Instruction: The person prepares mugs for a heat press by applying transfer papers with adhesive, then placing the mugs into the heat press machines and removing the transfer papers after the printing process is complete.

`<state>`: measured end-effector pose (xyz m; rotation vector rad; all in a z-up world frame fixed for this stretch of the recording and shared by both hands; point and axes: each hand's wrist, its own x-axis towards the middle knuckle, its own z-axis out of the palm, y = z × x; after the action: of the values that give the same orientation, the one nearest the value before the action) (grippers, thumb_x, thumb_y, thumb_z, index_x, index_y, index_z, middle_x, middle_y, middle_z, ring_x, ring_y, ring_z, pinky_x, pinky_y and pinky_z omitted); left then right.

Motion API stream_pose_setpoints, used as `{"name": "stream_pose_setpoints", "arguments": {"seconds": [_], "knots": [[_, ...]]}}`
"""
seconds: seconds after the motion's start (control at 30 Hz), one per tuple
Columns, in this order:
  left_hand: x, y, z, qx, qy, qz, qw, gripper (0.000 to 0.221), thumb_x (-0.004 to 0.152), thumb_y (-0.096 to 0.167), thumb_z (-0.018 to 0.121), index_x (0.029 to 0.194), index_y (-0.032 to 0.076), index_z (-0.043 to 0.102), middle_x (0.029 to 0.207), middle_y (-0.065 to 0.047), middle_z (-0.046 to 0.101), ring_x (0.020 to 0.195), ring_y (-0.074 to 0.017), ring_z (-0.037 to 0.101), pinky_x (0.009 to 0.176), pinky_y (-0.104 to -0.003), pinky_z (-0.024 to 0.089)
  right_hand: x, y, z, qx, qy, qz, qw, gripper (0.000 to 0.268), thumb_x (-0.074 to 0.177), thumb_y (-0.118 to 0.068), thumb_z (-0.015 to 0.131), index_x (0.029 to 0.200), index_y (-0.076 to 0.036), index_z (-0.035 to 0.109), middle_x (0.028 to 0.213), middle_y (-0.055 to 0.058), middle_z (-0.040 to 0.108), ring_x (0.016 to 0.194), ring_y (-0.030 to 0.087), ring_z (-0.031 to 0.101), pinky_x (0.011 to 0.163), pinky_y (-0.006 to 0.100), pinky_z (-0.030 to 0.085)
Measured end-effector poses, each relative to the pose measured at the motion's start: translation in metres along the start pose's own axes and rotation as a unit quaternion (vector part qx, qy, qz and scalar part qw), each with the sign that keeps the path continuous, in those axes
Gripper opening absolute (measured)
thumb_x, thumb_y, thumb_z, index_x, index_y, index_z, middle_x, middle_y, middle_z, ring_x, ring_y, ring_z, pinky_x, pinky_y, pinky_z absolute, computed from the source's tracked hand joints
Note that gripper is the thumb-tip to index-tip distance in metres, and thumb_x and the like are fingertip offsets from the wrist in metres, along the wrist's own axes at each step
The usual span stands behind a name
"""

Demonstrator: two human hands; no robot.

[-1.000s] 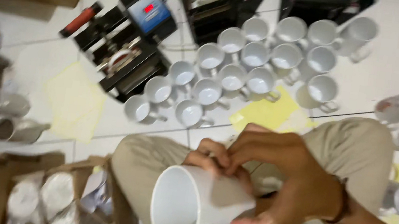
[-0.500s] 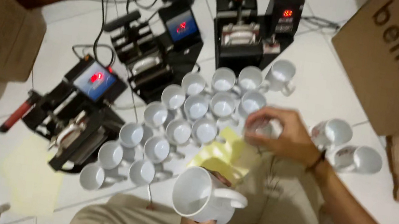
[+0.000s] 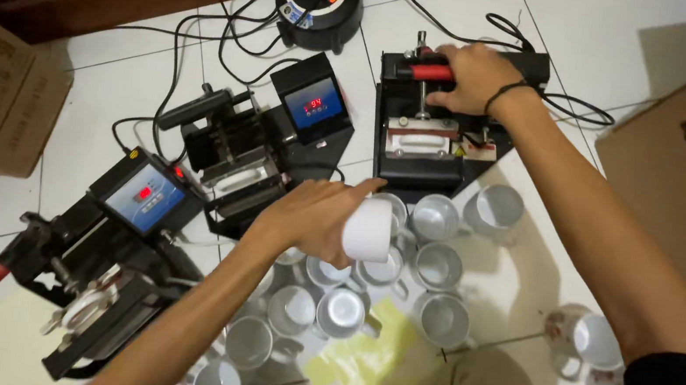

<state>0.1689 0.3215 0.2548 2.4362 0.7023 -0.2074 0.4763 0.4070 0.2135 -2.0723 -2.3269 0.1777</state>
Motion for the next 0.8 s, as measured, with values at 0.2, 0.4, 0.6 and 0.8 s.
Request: {"name": "stream_pose_setpoints", "arguments": {"seconds": [0.2,0.4,0.6,0.8], "knots": [[0.048,-0.024,-0.001,0.157,-0.161,-0.024,0.974,0.140,0.054,0.034,0.092,0.164,0.009,0.010,0.103,-0.018,0.071,0.093,-0.0408,0.069,0.065,-0.050,0.053,0.028,0.027,0.030,-0.003,0.014,-0.082,0.997,0.066,0.086,-0.026,0.076,0.148,-0.012,0.058,0.092,0.022,0.073,0.086,0.043,0.069,0.071,0.054,0.056],[0.062,-0.033,-0.002,0.158,-0.200,-0.064,0.965,0.137,0.055,0.035,0.089,0.165,0.011,0.011,0.101,-0.014,0.072,0.091,-0.0382,0.070,0.068,-0.048,0.054,0.049,0.030,0.002,0.037,-0.008,-0.029,0.999,0.052,0.088,-0.029,0.076,0.139,-0.017,0.069,0.073,0.020,0.075,0.077,0.033,0.068,0.079,0.042,0.055],[0.061,-0.034,-0.013,0.144,-0.247,-0.092,0.954,0.137,0.062,0.039,0.087,0.168,0.019,0.002,0.122,-0.018,0.065,0.111,-0.0374,0.064,0.080,-0.048,0.054,0.094,0.032,-0.052,0.257,0.052,0.111,0.959,0.024,0.079,-0.019,0.095,0.093,-0.006,0.080,0.067,0.011,0.073,0.054,0.012,0.067,0.055,0.023,0.057],[0.059,-0.046,-0.007,0.115,-0.246,-0.089,0.958,0.137,0.062,0.035,0.085,0.168,0.023,-0.003,0.121,-0.018,0.065,0.113,-0.0382,0.061,0.080,-0.050,0.052,0.115,0.030,0.026,0.471,0.248,0.170,0.830,0.025,0.102,-0.027,0.076,0.112,-0.006,0.068,0.083,0.006,0.073,0.064,0.011,0.067,0.048,0.018,0.056]]}}
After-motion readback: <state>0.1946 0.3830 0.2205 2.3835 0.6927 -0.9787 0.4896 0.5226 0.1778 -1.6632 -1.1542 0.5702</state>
